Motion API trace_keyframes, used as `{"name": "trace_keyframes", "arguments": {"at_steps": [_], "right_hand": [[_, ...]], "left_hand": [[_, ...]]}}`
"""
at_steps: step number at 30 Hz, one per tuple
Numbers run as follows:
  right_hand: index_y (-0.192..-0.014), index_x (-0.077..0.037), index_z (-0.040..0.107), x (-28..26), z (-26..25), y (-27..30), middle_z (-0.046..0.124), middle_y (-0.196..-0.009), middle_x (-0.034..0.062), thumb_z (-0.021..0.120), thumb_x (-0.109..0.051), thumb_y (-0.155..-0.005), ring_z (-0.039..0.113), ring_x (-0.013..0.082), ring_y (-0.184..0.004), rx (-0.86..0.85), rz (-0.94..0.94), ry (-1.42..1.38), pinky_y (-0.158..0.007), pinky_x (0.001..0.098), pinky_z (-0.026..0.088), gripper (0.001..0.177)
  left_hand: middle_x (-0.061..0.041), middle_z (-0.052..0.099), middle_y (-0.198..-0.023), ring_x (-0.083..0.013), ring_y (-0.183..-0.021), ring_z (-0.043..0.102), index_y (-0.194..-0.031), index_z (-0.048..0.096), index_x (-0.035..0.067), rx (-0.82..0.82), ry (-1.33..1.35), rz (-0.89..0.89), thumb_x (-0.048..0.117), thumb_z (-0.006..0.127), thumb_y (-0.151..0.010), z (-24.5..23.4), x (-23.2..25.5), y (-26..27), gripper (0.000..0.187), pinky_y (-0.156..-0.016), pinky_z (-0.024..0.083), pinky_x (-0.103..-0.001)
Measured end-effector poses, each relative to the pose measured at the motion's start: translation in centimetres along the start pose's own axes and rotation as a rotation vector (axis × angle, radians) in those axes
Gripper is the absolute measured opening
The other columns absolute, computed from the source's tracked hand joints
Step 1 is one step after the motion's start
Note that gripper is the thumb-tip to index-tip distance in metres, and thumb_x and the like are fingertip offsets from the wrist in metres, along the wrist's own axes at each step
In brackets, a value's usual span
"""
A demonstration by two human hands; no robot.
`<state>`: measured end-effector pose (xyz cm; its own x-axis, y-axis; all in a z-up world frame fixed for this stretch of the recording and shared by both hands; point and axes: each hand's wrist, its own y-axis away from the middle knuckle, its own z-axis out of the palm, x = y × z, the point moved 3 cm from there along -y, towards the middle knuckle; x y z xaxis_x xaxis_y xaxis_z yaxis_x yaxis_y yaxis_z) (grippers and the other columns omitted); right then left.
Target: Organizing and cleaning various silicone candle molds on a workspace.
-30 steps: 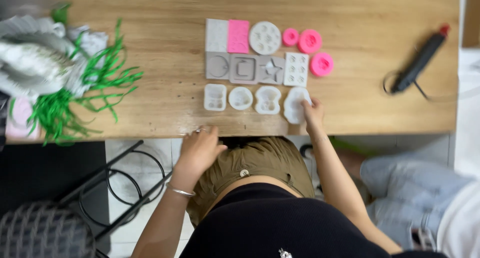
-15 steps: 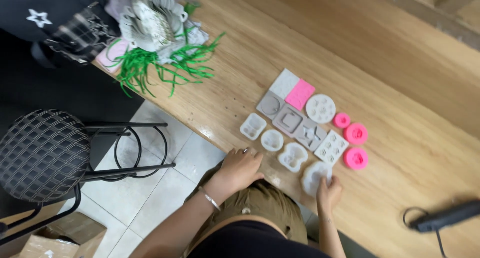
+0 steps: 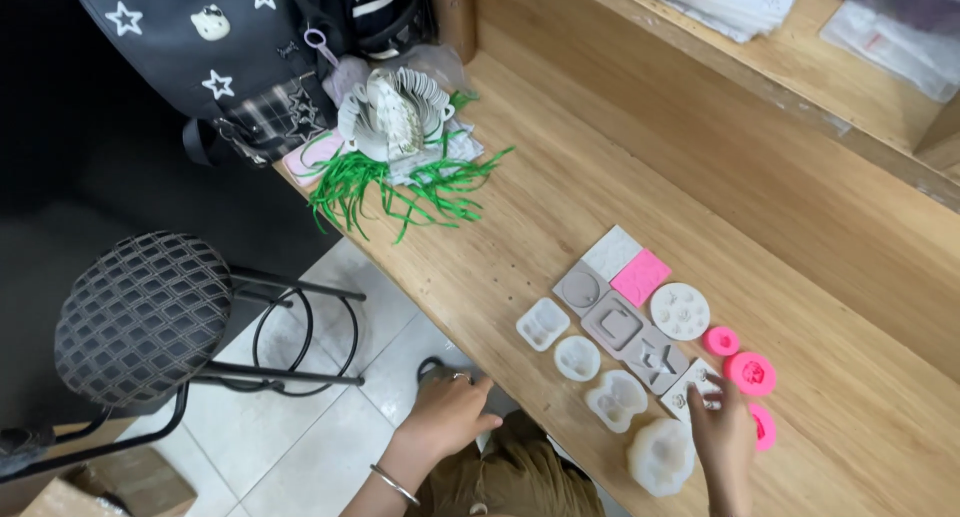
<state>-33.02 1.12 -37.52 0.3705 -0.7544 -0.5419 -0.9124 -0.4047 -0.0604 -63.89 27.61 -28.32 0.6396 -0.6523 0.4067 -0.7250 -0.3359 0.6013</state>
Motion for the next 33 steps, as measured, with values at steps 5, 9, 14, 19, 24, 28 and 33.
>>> {"name": "trace_keyframes", "arguments": {"at_steps": [5, 9, 14, 19, 24, 28, 33], "right_hand": [[-0.105, -0.008, 0.076, -15.8, -2.4, -1.0, 0.07, -0.064, 0.0104, 0.069, -0.035, -0.096, 0.07, 0.0202, -0.059, -0.067, 0.068, -0.105, -0.058, 0.0358, 0.05, 0.029], [-0.094, -0.002, 0.077, -24.4, -0.1, 1.0, 0.067, -0.059, 0.0115, 0.066, -0.036, -0.1, 0.067, 0.0198, -0.053, -0.062, 0.122, -0.221, -0.055, 0.0334, 0.048, 0.036], [-0.117, -0.001, 0.065, -35.0, 3.8, 2.7, 0.07, -0.074, 0.0083, 0.062, -0.02, -0.099, 0.069, 0.0148, -0.063, 0.033, -0.182, -0.474, -0.058, 0.0274, 0.053, 0.026], [-0.119, -0.003, 0.066, -46.2, 5.6, 3.3, 0.074, -0.089, 0.0074, 0.065, -0.011, -0.095, 0.073, 0.0135, -0.072, 0.046, -0.331, -0.476, -0.057, 0.0274, 0.054, 0.025], [-0.109, -0.002, 0.073, -54.2, 6.4, 3.0, 0.076, -0.095, 0.0079, 0.065, -0.008, -0.097, 0.076, 0.014, -0.079, 0.049, -0.469, -0.508, -0.062, 0.0274, 0.056, 0.015], [-0.11, -0.002, 0.073, -60.7, 5.8, 2.3, 0.078, -0.093, 0.0068, 0.064, -0.006, -0.098, 0.076, 0.0127, -0.08, 0.046, -0.616, -0.525, -0.07, 0.0256, 0.058, 0.015], [-0.111, -0.001, 0.071, -69.0, 4.8, 0.2, 0.076, -0.093, 0.0063, 0.065, -0.005, -0.101, 0.074, 0.0118, -0.083, 0.043, -0.857, -0.595, -0.075, 0.0255, 0.059, 0.012]], "left_hand": [[-0.019, 0.067, -0.115, -0.0378, -0.108, 0.065, -0.123, 0.058, 0.005, 0.207, 0.074, 0.223, 0.028, 0.075, -0.087, -5.3, -2.1, 0.4, 0.046, -0.09, 0.053, -0.046], [-0.012, 0.072, -0.108, -0.0356, -0.101, 0.069, -0.112, 0.066, 0.005, 0.531, 0.155, 0.558, 0.005, 0.072, -0.076, -10.5, -5.7, 0.9, 0.037, -0.082, 0.056, -0.045], [-0.009, 0.074, -0.094, -0.0299, -0.092, 0.073, -0.106, 0.066, 0.006, 0.429, 0.245, 0.537, 0.01, 0.07, -0.084, -18.4, -12.0, 4.9, 0.023, -0.077, 0.057, -0.043], [-0.012, 0.074, -0.093, -0.0346, -0.092, 0.071, -0.109, 0.068, 0.01, 0.558, 0.121, 0.456, 0.017, 0.066, -0.099, -22.5, -19.7, 8.3, 0.012, -0.079, 0.055, -0.048], [-0.013, 0.065, -0.116, -0.0395, -0.096, 0.066, -0.123, 0.065, 0.008, 0.767, 0.199, 0.538, -0.007, 0.054, -0.08, -24.9, -25.6, 10.9, 0.047, -0.078, 0.052, -0.052], [-0.011, 0.064, -0.116, -0.0379, -0.101, 0.066, -0.115, 0.067, 0.007, 0.794, 0.212, 0.563, -0.004, 0.058, -0.082, -27.3, -28.8, 12.1, 0.036, -0.081, 0.053, -0.05], [-0.006, 0.066, -0.114, -0.0342, -0.095, 0.068, -0.111, 0.068, 0.008, 0.967, 0.184, 0.48, 0.004, 0.062, -0.087, -30.5, -30.2, 14.0, 0.025, -0.08, 0.054, -0.046]]}}
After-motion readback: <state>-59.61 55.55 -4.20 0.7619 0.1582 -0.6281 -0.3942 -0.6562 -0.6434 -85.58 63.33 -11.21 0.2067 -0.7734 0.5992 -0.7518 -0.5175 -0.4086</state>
